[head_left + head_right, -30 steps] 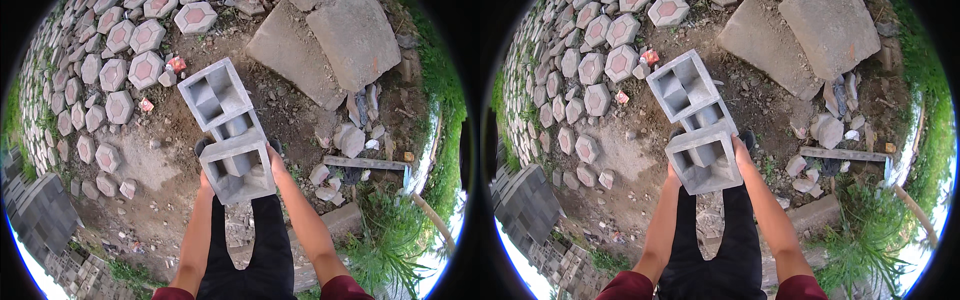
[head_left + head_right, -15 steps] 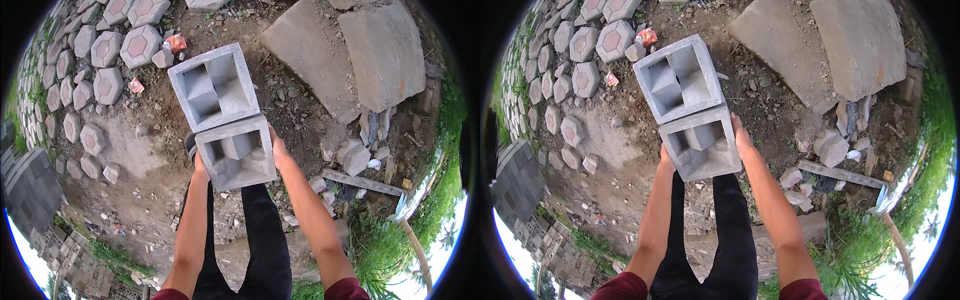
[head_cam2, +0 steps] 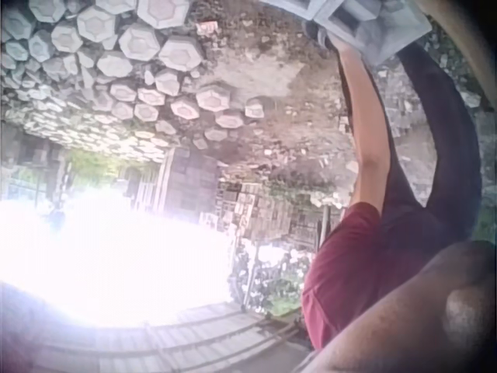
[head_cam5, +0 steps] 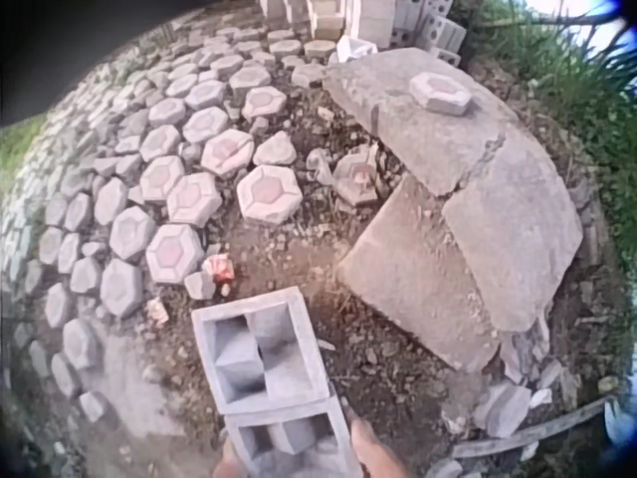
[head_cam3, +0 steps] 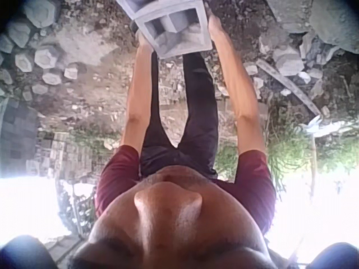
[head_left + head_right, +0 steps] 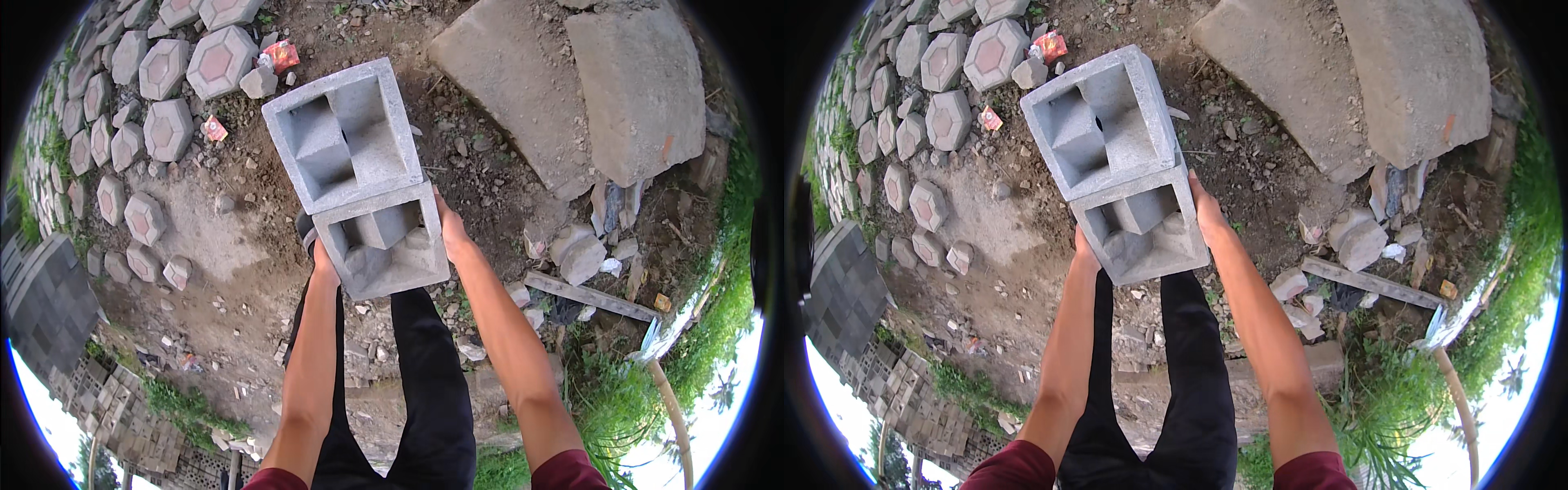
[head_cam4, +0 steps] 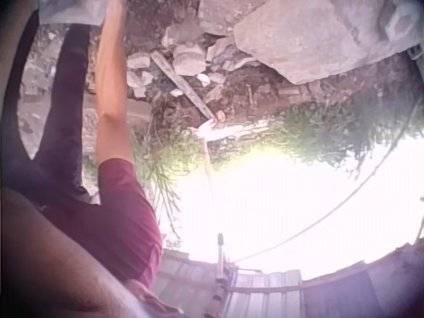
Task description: The person picks up decorative concrete vent blocks from a pile and arranges them in a stacked pattern on the ground.
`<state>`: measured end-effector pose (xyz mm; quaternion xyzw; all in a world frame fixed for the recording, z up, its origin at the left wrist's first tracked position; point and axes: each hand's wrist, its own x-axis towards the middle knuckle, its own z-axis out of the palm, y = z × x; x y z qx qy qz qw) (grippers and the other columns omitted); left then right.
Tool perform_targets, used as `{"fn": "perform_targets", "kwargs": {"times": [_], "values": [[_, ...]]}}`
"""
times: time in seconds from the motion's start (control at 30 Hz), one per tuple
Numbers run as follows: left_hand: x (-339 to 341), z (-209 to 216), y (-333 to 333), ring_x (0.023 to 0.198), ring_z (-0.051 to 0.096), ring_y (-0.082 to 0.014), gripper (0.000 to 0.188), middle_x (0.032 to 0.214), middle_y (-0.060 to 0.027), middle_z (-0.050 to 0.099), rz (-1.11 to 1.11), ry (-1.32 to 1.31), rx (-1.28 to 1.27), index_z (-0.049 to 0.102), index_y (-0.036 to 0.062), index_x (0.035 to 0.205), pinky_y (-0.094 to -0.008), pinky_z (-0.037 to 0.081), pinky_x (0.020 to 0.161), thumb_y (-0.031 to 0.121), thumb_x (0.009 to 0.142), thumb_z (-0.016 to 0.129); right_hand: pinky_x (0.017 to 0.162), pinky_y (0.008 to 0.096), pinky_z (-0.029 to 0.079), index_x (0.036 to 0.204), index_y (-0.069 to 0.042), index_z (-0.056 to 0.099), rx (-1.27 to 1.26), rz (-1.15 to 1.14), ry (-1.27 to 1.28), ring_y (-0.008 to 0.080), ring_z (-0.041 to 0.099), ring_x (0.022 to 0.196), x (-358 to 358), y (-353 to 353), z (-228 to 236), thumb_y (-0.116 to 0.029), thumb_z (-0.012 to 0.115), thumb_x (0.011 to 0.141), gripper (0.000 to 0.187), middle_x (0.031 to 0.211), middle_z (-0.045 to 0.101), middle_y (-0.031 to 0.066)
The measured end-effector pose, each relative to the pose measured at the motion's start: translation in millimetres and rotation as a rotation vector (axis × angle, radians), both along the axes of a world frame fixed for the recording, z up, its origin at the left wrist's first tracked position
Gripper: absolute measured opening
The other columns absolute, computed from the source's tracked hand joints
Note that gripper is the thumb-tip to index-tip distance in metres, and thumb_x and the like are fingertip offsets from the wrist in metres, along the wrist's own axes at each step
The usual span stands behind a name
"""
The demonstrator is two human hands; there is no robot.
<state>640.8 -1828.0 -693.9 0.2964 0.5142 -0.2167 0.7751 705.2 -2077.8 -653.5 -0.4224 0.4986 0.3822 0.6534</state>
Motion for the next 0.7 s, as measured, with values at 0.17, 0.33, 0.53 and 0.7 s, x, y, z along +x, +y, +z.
{"fn": "perform_targets", "kwargs": {"times": [0.17, 0.33, 0.53, 0.7], "values": [[-3, -2, 6, 0.118, 0.048, -0.0229, 0.052, 0.129, -0.0087, 0.049, 0.001, -0.014, 0.01, 0.04, 0.005, 0.133, -0.0374, 0.037, 0.101, 0.037, 0.093, 0.041, 0.097, 0.0322, 0.035, 0.128, 0.002, 0.048, -0.002, 0.003, -0.021, 0.021, 0.047, 0.115, 5, 8, 4, -0.056, 0.044, 0.089, 0.07, 0.128, 0.05, 0.0138], [2, 6, 1, 0.121, 0.045, -0.0259, 0.053, 0.134, -0.0101, 0.044, -0.029, -0.021, 0.03, 0.037, 0.0056, 0.136, -0.0409, 0.036, 0.103, 0.038, 0.094, 0.037, 0.098, 0.0315, 0.034, 0.129, 0.003, 0.046, -0.047, 0.029, -0.018, 0.0214, 0.046, 0.117, 4, 9, -2, -0.056, 0.045, 0.09, 0.071, 0.13, 0.049, 0.0143], [13, 13, -3, 0.121, 0.044, -0.0281, 0.054, 0.134, -0.0111, 0.043, -0.05, 0.002, 0.008, 0.035, 0.0059, 0.136, -0.0429, 0.036, 0.103, 0.039, 0.094, 0.034, 0.099, 0.0314, 0.034, 0.125, 0.003, 0.051, -0.064, -0.005, 0.04, 0.0211, 0.047, 0.115, 3, 7, 7, -0.056, 0.045, 0.089, 0.069, 0.127, 0.051, 0.0131], [18, 20, -8, 0.122, 0.044, -0.0281, 0.054, 0.134, -0.012, 0.043, -0.073, 0.033, 0.035, 0.035, 0.0053, 0.136, -0.042, 0.037, 0.103, 0.039, 0.094, 0.034, 0.099, 0.0314, 0.033, 0.126, 0.001, 0.051, -0.082, -0.053, 0.024, 0.0199, 0.046, 0.116, 2, 7, 14, -0.054, 0.046, 0.09, 0.066, 0.128, 0.051, 0.0113]]}}
